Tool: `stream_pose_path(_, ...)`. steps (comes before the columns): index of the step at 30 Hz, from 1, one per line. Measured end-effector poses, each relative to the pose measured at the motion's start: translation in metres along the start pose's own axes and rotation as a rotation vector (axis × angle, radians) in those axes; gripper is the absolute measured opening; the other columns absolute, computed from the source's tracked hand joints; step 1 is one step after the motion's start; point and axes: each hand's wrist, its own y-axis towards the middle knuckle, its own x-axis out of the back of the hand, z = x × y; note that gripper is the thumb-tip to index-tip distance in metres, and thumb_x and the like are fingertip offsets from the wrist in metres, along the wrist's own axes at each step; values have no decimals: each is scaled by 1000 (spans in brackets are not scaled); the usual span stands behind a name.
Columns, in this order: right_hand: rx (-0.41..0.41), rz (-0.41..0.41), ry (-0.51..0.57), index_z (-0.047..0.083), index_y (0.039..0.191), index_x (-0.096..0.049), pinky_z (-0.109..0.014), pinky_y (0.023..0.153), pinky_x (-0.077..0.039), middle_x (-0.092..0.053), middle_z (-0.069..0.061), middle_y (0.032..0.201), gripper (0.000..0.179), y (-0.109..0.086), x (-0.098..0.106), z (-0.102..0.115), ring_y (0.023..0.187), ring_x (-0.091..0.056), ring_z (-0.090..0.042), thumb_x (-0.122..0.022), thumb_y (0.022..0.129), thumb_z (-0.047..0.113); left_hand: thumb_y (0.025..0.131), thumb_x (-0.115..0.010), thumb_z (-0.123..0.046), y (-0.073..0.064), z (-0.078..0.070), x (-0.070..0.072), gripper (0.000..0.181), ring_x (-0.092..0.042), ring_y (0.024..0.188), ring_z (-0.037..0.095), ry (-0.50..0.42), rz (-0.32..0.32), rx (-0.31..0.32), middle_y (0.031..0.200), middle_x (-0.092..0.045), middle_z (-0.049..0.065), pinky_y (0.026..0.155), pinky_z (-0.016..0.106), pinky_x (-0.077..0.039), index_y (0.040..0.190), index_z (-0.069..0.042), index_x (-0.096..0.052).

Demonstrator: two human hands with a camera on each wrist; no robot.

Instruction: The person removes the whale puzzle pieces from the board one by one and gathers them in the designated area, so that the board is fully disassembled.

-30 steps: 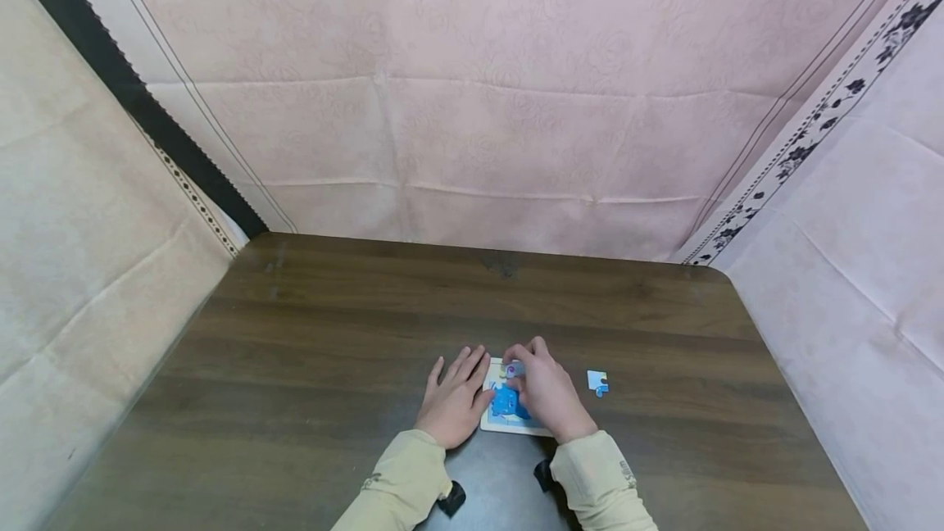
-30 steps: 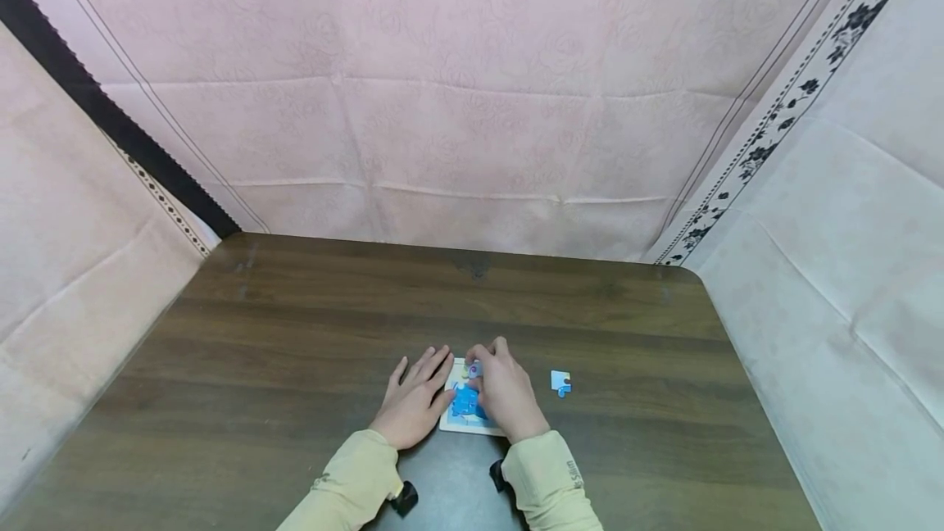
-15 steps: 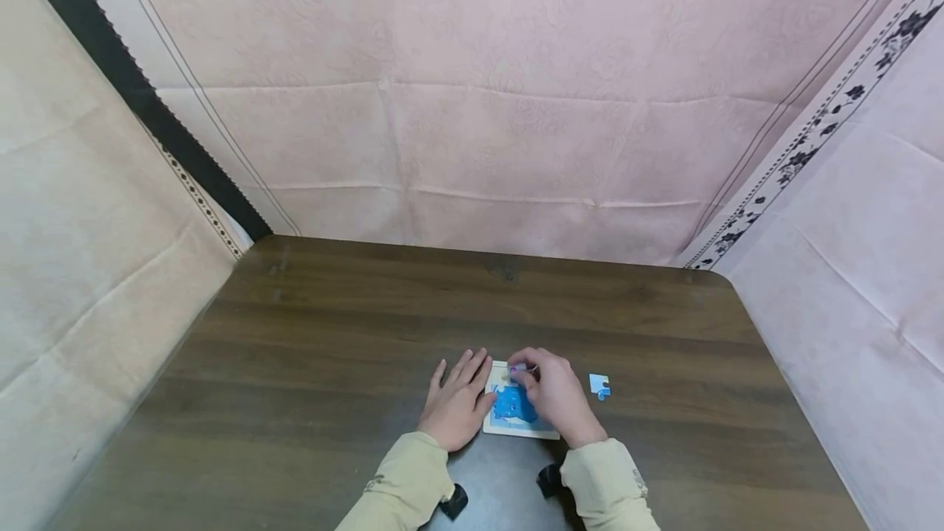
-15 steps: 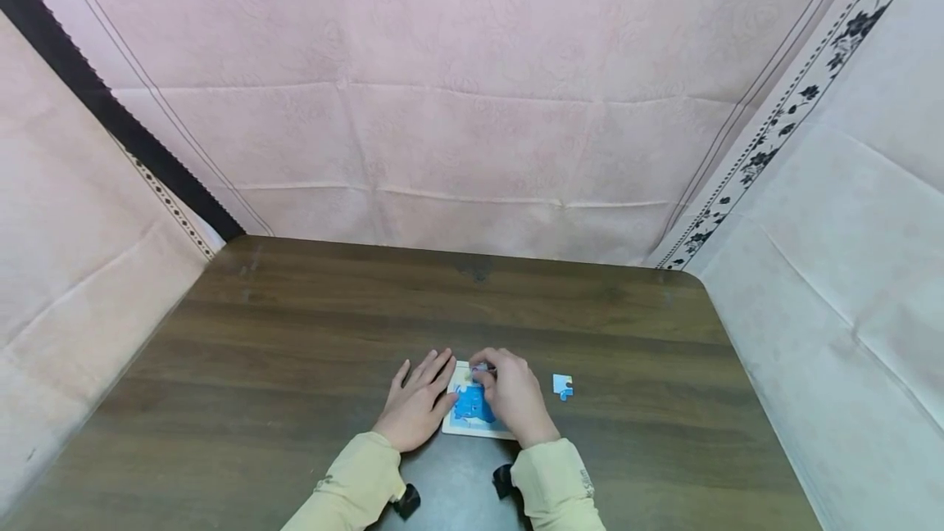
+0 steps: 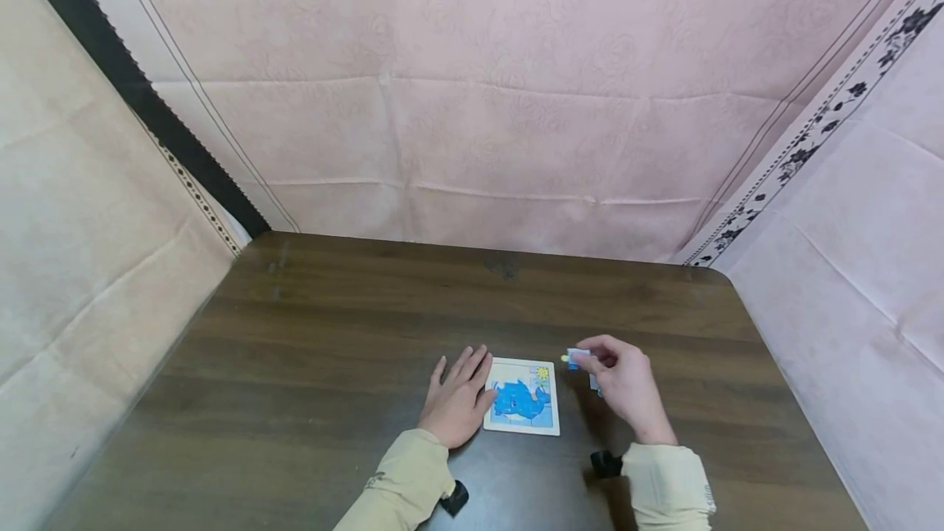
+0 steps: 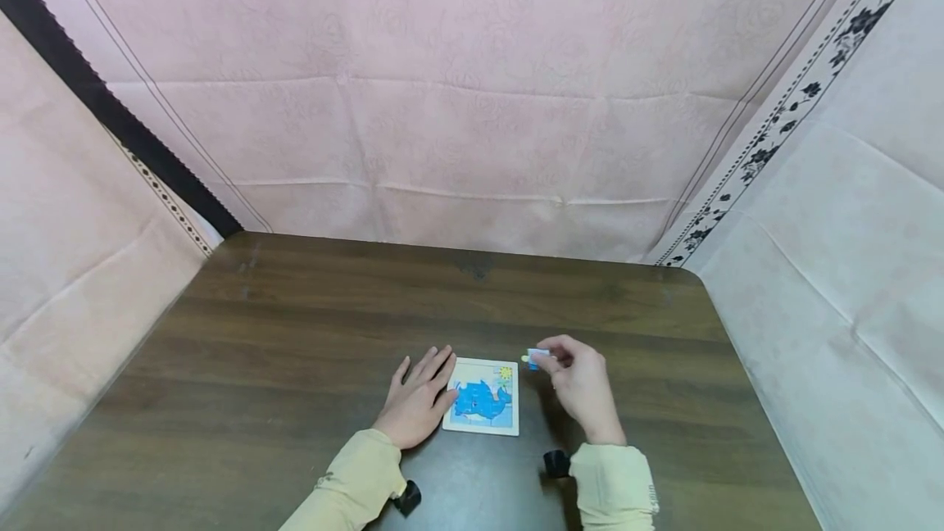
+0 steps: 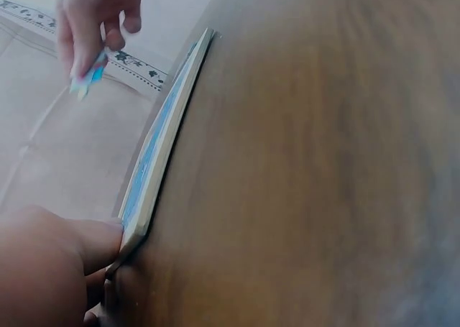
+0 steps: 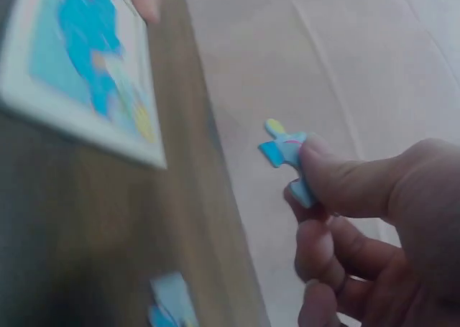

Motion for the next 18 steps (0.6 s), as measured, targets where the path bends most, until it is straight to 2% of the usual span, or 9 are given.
stream_pose_path(7,-33,-40,-65,13,103,-72,-28,58,-45,-62,-6,86,23,-1,32,-29,76,-51,-22,-72,89,30,100,-49,-45,0,1,1,61,-19,147,23,5,1,-5,158,-29,1,115,58,-10,152,-16,-35)
stream_pose_path(18,-98,-1,-118,5,102,-70,-29,59,-41,-59,-4,78,25,-5,41,-58,71,-51,-19,-71,90,28,100,-48,-45,1,0,1,61,-18,147,23,11,7,-10,159,-28,1,115,58,-10,152,-16,-35)
